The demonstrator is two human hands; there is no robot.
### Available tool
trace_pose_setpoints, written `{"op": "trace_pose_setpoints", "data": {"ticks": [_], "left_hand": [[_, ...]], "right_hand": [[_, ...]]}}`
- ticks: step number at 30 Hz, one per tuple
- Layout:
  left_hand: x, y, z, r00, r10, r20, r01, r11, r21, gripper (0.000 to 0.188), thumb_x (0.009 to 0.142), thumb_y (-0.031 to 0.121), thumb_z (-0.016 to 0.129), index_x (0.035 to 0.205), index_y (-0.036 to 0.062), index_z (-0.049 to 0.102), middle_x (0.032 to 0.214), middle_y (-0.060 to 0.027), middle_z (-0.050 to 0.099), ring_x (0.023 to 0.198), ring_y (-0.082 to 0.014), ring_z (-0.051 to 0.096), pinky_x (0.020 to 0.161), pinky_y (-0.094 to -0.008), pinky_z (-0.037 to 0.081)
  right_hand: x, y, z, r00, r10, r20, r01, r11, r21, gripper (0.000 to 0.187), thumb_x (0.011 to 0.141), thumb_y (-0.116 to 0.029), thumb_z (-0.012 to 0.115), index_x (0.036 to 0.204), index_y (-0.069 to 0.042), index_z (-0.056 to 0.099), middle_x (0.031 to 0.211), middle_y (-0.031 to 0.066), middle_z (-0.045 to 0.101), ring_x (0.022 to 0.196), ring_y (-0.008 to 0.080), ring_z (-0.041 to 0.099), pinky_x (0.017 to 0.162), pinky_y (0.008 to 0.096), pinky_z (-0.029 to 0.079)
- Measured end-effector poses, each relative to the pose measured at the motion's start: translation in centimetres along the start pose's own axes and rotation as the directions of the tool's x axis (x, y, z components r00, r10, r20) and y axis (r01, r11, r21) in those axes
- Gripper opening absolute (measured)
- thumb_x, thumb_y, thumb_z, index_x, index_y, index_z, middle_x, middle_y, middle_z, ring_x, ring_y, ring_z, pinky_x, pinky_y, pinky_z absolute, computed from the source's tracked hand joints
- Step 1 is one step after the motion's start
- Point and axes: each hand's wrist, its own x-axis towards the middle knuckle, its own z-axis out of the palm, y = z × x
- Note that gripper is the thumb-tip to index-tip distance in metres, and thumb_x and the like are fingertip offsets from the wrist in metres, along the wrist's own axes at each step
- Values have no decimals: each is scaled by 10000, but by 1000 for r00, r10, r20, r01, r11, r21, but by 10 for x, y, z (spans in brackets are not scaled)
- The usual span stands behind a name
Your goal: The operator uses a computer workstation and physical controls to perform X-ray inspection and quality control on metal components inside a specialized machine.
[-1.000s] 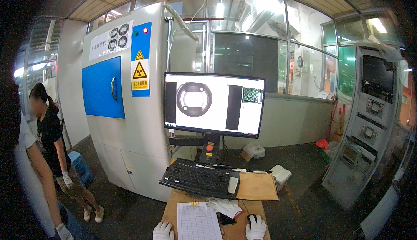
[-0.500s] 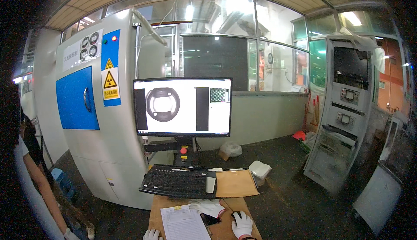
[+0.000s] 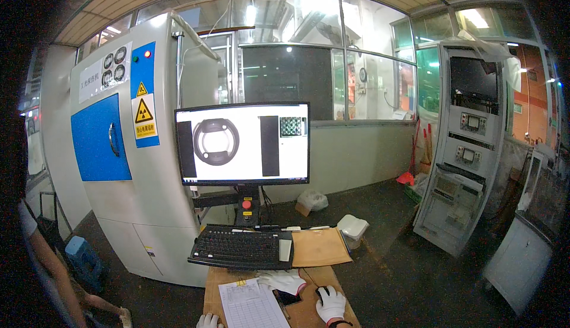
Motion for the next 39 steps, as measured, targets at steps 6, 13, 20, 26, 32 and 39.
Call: {"op": "trace_pose_setpoints", "data": {"ticks": [6, 13, 20, 26, 32, 39], "left_hand": [[1, -1, -2, 1000, 17, -18, -18, 1000, -12, 400, 919, 283, 636, 1278, 110, 676, 1377, -132, 649, 1315, -385, 552, 1115, -500, 432], [2, -2, 0, 1000, 21, -3, -21, 1000, 2, 405, 920, 285, 633, 1277, 98, 674, 1371, -139, 651, 1307, -388, 559, 1118, -495, 432], [1, -4, 3, 999, 33, -7, -33, 999, 15, 399, 925, 286, 632, 1274, 98, 677, 1364, -148, 657, 1302, -388, 564, 1121, -493, 430], [1, -1, -5, 999, 30, -22, -30, 1000, -6, 389, 925, 279, 630, 1255, 80, 679, 1350, -161, 660, 1293, -390, 567, 1127, -497, 428], [2, -6, 1, 999, 44, -13, -44, 999, -8, 391, 922, 269, 622, 1262, 83, 671, 1352, -164, 652, 1293, -398, 558, 1126, -496, 428], [1, -10, 1, 998, 46, 42, -46, 999, -15, 424, 908, 291, 644, 1285, 97, 653, 1381, -168, 631, 1285, -406, 556, 1119, -495, 435]], "right_hand": [[-1, 1, 4, 995, -45, -84, 44, 999, -18, 410, 819, -286, 691, 1224, -237, 654, 1267, 107, 606, 1002, 369, 620, 878, 529, 492], [-1, 2, 5, 996, -55, -71, 51, 998, -47, 415, 817, -298, 692, 1226, -244, 654, 1266, 106, 606, 997, 366, 623, 874, 527, 494], [-1, 3, 7, 996, -56, -74, 53, 998, -36, 411, 812, -298, 696, 1219, -255, 655, 1262, 98, 603, 983, 360, 619, 850, 525, 490], [-3, 2, 7, 996, -62, -71, 59, 997, -47, 413, 809, -299, 701, 1218, -254, 656, 1260, 90, 596, 981, 352, 612, 832, 524, 484], [-2, 3, 8, 996, -71, -56, 68, 996, -50, 460, 800, -305, 714, 1248, -226, 646, 1276, 98, 595, 991, 357, 612, 835, 529, 490], [2, 1, -4, 1000, -19, 10, 18, 1000, 24, 546, 817, -359, 734, 1315, -174, 609, 1317, 139, 595, 1085, 394, 612, 943, 538, 472]]}}
